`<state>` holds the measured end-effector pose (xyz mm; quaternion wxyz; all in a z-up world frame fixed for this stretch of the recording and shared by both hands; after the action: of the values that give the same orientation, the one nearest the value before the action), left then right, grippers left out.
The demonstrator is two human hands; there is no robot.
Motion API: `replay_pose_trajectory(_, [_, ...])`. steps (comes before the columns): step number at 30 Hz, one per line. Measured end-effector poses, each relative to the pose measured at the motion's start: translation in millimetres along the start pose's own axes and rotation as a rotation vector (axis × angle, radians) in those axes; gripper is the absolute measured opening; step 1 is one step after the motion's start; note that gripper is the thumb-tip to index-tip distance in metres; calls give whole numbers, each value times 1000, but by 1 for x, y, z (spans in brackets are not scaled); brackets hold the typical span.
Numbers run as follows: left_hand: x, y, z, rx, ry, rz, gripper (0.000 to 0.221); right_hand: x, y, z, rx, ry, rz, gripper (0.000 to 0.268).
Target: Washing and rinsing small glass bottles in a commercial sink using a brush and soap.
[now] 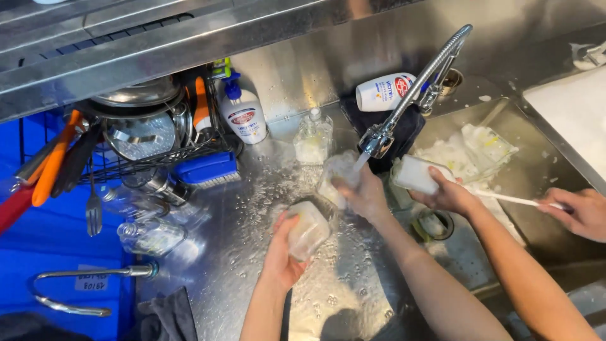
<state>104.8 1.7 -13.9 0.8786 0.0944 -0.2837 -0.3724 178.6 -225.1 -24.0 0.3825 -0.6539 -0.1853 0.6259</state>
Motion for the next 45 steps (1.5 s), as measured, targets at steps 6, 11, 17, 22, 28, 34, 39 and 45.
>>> replay_pose_trajectory(6, [19,14,1,31,-115,-108,54,-5,10,26,-285,103,-340,33])
replay_pose_trajectory(11, [21,36,3,37,-108,-212,61,10,48,7,-155,200,-491,28])
replay_pose_trajectory(17, [17,49,-10,103,-142,-198,79,25,72,-6,-61,141,-787,45])
replay_pose_trajectory(22, [21,73,-20,152,-121,-396,81,10,52,-4,-27,96,-781,47])
replay_pose_trajectory(28, [24,100,-75,407,-17,-758,77,-4,12,15,44,77,-854,50])
replay_pose_trajectory(34, [23,118,-109,574,14,-1125,72,5,21,20,341,89,-1050,58])
replay_pose_trajectory(39, [12,128,-102,782,242,-1408,61,13,15,19,555,-83,-1131,73])
replay_pose_trajectory(45, [35,82,-28,1264,93,-1098,45,25,-1,39,755,-187,-1210,57])
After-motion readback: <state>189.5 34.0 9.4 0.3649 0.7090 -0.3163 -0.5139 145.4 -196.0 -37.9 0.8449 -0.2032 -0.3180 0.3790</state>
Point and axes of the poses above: each hand's wrist, its own z-axis away from the middle knuckle, its own x-axis out of the palm, y = z × x, the point moved 7 cm from there along -z, towards the middle knuckle, and after that the axes turned 12 degrees about z, right-handed, at the moved point
